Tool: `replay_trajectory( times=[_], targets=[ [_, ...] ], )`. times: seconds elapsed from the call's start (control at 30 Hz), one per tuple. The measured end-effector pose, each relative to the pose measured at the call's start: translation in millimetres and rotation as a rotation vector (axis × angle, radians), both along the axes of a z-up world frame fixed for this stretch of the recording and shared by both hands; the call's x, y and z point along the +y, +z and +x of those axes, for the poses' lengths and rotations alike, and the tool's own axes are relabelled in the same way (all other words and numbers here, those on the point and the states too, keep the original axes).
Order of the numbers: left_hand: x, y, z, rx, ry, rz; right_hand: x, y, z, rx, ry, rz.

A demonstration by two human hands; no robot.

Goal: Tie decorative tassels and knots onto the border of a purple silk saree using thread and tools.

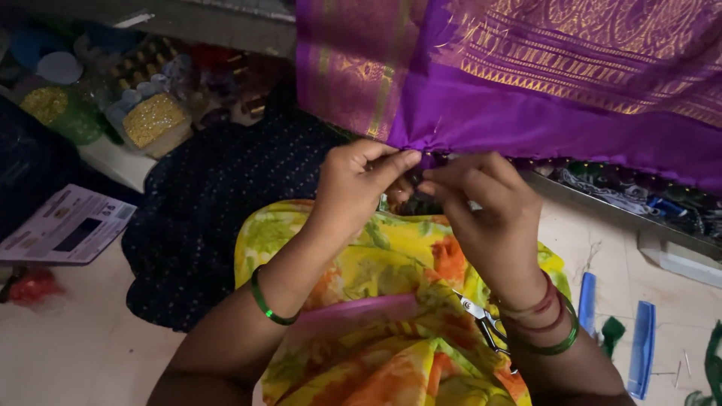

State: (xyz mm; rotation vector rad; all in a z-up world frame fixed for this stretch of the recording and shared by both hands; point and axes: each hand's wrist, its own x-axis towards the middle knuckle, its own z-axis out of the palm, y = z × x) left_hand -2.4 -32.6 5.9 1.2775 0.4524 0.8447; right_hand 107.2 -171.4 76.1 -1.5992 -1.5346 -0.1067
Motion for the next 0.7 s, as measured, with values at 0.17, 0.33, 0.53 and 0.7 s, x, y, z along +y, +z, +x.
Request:
replay_trajectory(
  times=[0.17,0.33,0.53,0.7],
  targets=[
    [2,0,1,-0.021,-0.022,-0.07,-7,-5,15,0.179,0.098,-0.011],
    [5,-5,1,-0.007,0.005,-0.182,-28,-11,34,0.84,0.404,0.109],
    [2,1,2,-0.02,0.0,-0.187,-34,-4,44,1.016,0.506,0.279],
    [-1,4,1,0.007,0.008,-0.158,-40,-15,73,1.227,0.712,0.362]
  ],
)
